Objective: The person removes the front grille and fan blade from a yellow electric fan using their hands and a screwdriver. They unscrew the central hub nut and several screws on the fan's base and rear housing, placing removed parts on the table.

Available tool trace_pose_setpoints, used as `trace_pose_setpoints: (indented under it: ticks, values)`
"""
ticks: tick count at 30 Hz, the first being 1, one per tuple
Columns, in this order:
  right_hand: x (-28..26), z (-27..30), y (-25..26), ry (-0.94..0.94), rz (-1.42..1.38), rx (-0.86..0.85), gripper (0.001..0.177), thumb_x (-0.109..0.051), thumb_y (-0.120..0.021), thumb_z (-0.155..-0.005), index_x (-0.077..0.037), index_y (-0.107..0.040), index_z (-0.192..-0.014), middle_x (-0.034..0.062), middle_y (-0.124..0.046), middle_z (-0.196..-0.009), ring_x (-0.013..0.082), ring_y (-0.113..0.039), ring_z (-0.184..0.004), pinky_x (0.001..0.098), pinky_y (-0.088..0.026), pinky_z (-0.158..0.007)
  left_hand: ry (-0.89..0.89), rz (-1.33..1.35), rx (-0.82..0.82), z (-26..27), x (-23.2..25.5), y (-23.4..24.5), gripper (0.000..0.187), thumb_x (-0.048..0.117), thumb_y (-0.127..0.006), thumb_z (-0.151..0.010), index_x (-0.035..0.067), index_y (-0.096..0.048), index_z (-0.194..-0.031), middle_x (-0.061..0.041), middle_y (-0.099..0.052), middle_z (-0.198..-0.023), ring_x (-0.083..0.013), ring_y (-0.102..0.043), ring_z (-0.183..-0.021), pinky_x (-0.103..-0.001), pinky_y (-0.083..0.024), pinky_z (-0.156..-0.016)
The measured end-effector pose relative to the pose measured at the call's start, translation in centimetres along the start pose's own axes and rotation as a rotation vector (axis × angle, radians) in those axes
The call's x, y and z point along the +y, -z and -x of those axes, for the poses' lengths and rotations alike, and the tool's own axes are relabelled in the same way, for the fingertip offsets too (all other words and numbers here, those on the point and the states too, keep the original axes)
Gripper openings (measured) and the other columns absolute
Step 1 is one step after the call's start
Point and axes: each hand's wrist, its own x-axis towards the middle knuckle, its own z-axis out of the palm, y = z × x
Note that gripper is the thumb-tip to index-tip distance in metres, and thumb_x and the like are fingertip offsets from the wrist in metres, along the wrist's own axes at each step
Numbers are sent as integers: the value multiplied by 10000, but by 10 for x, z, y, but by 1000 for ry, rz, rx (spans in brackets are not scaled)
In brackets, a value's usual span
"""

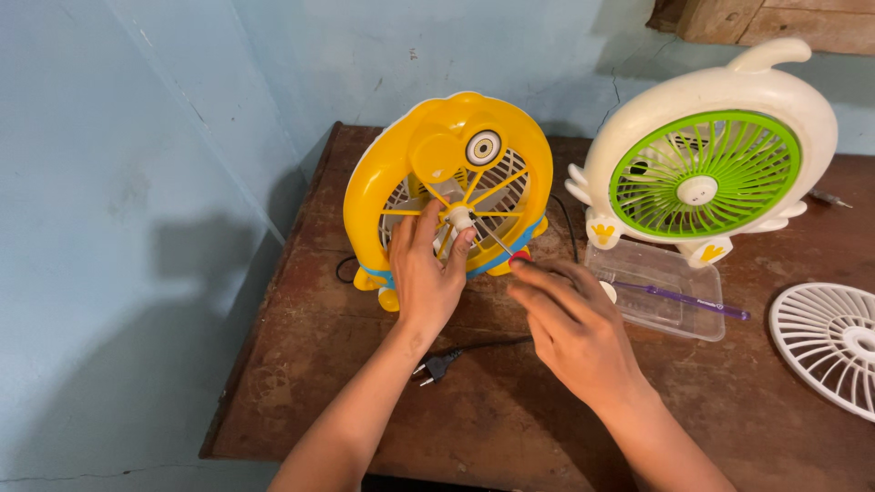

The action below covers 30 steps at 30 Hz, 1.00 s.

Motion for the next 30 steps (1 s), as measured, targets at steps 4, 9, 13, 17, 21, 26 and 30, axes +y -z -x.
trace_pose_setpoints:
  ticks: [4,9,13,17,21,26,30]
  values:
    - [-7,1,-3,-297,-6,-3,282,-65,-739,-901,-22,-670,-1171,227,-687,-1125,346,-721,-833,425,-565,-651,-21,6,-2,1,1,3,513,312,-744,-955,6,-610,-1346,-162,-635,-1090,-344,-580,-1025,-468,-451,-911]
    - [-7,0,-5,-335,51,13,201,-27,-673,-973,-56,-681,-1172,140,-686,-858,324,-686,-709,437,-521,-609,-42,-2,-11,2,1,3,506,295,-717,-973,5,-598,-1370,-169,-625,-1109,-351,-566,-1032,-475,-439,-923]
    - [-11,-1,-6,-352,-8,9,177,-53,-711,-939,-57,-686,-1114,118,-675,-800,251,-654,-591,397,-508,-549,-28,29,-19,2,0,4,499,300,-710,-988,-6,-595,-1365,-162,-626,-1108,-339,-571,-1035,-466,-444,-918]
    - [-7,-1,0,-314,23,23,210,-68,-782,-871,-60,-682,-1055,85,-708,-844,246,-650,-657,386,-517,-602,-23,17,-19,3,0,4,496,291,-715,-982,-10,-600,-1359,-167,-628,-1090,-340,-572,-1031,-465,-446,-920]
    - [-3,0,0,-302,11,73,259,-20,-814,-807,-63,-706,-1038,71,-757,-971,236,-664,-839,342,-541,-660,-23,32,-39,3,2,7,513,230,-717,-966,-37,-567,-1377,-180,-611,-1147,-352,-572,-1078,-471,-450,-954]
    - [-1,2,-5,-177,67,135,245,12,-803,-813,-35,-706,-1033,86,-715,-1180,298,-638,-1042,383,-553,-876,-50,136,29,12,7,16,434,85,-672,-938,-20,-567,-1345,-214,-495,-1311,-376,-532,-1210,-462,-452,-1035]
    - [1,7,-7,-189,35,141,277,-106,-863,-811,-32,-723,-1038,148,-585,-1254,309,-626,-1008,400,-537,-838,-96,126,62,17,7,19,255,24,-680,-924,41,-635,-1175,-190,-507,-1242,-326,-570,-1163,-413,-483,-1007]
